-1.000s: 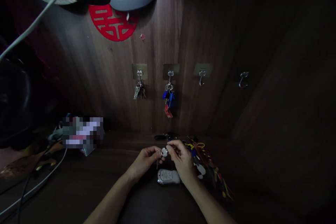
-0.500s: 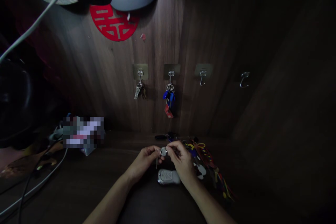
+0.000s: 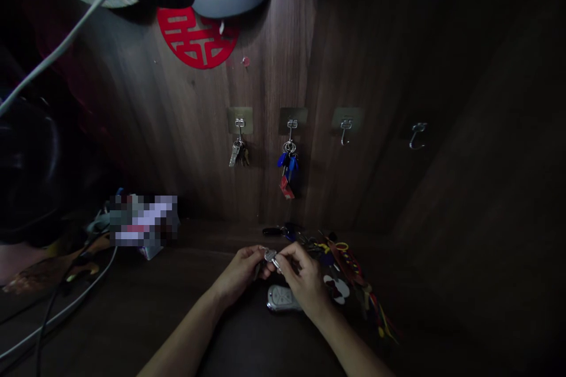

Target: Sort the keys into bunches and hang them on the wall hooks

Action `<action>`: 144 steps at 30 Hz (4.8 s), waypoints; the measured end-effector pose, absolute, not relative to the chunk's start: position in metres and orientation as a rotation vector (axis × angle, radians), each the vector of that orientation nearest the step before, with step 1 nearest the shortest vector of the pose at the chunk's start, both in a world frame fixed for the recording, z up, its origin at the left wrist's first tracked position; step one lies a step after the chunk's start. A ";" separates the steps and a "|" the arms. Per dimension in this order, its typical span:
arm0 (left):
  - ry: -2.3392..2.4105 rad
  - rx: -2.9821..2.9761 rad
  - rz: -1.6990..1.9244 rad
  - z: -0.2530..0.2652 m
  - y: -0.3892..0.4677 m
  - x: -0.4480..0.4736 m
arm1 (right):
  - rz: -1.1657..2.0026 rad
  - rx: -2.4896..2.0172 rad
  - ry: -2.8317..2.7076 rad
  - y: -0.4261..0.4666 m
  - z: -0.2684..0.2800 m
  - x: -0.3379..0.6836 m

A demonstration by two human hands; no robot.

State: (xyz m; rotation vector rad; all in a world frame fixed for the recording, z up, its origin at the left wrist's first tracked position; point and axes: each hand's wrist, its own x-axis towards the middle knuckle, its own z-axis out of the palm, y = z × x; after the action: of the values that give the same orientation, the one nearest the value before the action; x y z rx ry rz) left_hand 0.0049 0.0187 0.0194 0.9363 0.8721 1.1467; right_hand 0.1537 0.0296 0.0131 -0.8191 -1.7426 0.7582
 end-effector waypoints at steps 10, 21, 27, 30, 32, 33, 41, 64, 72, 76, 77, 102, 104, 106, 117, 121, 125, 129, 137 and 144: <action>0.821 1.012 1.083 0.022 0.017 0.004 | 0.758 -0.846 -1.767 0.029 0.014 0.159; 0.741 1.059 1.029 0.020 0.014 0.003 | 0.596 -0.763 -1.831 0.030 0.017 0.160; 0.735 1.059 0.985 0.017 0.015 0.001 | 0.599 -0.714 -1.853 0.028 0.019 0.159; 0.752 1.066 0.962 0.016 0.016 0.001 | 0.595 -0.701 -1.857 0.029 0.019 0.158; 0.757 1.071 0.952 0.016 0.016 0.001 | 0.596 -0.693 -1.866 0.028 0.020 0.158; 0.760 1.074 0.947 0.016 0.016 0.001 | 0.596 -0.693 -1.867 0.028 0.020 0.158; 0.750 1.090 0.939 0.015 0.016 0.000 | 0.699 -0.698 -1.856 0.027 0.023 0.159; 0.906 1.186 0.952 0.012 0.019 0.001 | 0.681 -0.825 -1.837 0.034 0.017 0.150; 0.973 1.274 0.912 0.013 0.019 -0.004 | 0.723 -0.939 -1.836 0.043 0.009 0.153; 0.956 1.279 0.943 0.019 0.018 -0.006 | 0.804 -0.951 -1.788 0.045 0.008 0.155; 0.957 1.274 0.957 0.020 0.017 -0.006 | 0.833 -0.957 -1.774 0.045 0.008 0.155; 0.958 1.339 1.240 0.030 0.012 0.001 | 0.828 -0.858 -1.619 0.042 0.013 0.152; 0.928 1.317 1.242 0.031 0.012 -0.001 | 0.830 -0.850 -1.620 0.042 0.012 0.151; 0.897 1.276 1.267 0.030 0.013 -0.003 | 0.842 -0.851 -1.610 0.042 0.010 0.151; 1.017 1.134 1.650 0.051 0.021 -0.023 | 0.912 -0.912 -1.550 0.049 -0.005 0.149; 1.144 1.273 1.810 0.089 0.025 -0.027 | 0.870 -0.908 -1.583 0.051 -0.006 0.148; 1.224 1.420 2.013 0.133 0.036 -0.026 | 0.862 -0.913 -1.592 0.050 -0.004 0.148; 1.228 1.509 2.215 0.167 0.055 -0.021 | 0.889 -0.918 -1.583 0.050 -0.005 0.148; 1.558 1.692 2.380 0.187 0.091 -0.028 | 0.967 -0.882 -1.582 0.055 -0.011 0.148; 1.744 1.855 2.344 0.184 0.105 -0.031 | 1.012 -0.892 -1.564 0.051 -0.006 0.148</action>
State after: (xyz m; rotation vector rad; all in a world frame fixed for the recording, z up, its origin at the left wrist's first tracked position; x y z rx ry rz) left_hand -0.0311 0.1054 0.1845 1.8549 1.7442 2.3441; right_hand 0.1475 0.0508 -0.0062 -0.8918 -1.5643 1.0125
